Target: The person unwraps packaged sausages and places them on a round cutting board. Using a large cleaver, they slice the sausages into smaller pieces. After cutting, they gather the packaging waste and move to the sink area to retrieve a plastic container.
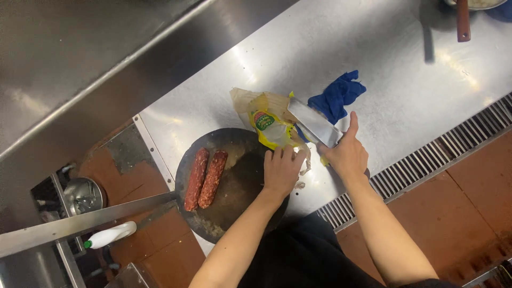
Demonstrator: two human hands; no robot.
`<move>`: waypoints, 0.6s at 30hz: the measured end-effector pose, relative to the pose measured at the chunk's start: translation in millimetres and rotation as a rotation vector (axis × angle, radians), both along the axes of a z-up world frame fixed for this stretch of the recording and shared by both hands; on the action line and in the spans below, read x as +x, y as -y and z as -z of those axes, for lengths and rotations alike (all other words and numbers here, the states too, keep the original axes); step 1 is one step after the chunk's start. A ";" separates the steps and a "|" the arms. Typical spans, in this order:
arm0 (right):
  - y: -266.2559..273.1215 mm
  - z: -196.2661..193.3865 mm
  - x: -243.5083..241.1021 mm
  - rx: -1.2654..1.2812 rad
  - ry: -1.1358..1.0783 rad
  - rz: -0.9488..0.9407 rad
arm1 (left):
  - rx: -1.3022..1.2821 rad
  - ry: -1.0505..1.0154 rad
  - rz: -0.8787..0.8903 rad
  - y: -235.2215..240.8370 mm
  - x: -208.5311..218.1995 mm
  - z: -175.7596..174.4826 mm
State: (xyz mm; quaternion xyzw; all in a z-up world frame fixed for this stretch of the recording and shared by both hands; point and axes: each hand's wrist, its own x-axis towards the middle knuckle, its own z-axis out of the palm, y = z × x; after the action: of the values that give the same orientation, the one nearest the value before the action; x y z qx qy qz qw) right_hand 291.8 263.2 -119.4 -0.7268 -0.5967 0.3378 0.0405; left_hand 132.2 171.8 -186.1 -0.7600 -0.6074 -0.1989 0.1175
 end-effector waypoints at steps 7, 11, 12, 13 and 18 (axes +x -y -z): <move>-5.7 2.1 29.3 -0.217 -0.440 0.314 | -0.208 0.115 -0.003 15.4 5.4 -24.5; 11.9 -10.1 65.0 -0.161 -0.686 0.384 | -0.240 0.435 -0.221 20.3 16.1 -59.0; 19.5 -12.8 69.6 -0.163 -0.684 0.374 | -0.237 0.438 -0.231 13.7 19.4 -66.0; 27.6 -15.6 74.2 -0.148 -0.708 0.363 | -0.528 0.810 -0.322 7.6 22.5 -73.0; 74.7 -27.1 71.0 -0.284 -0.885 0.387 | -1.149 1.643 -0.623 -16.0 47.2 -128.1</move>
State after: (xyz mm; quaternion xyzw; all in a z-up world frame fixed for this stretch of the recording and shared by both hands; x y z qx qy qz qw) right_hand 362.7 188.5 -92.3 -0.6096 -0.3248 0.6777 0.2521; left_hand 179.4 187.8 -58.1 -0.1428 -0.6723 -0.2960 -0.6633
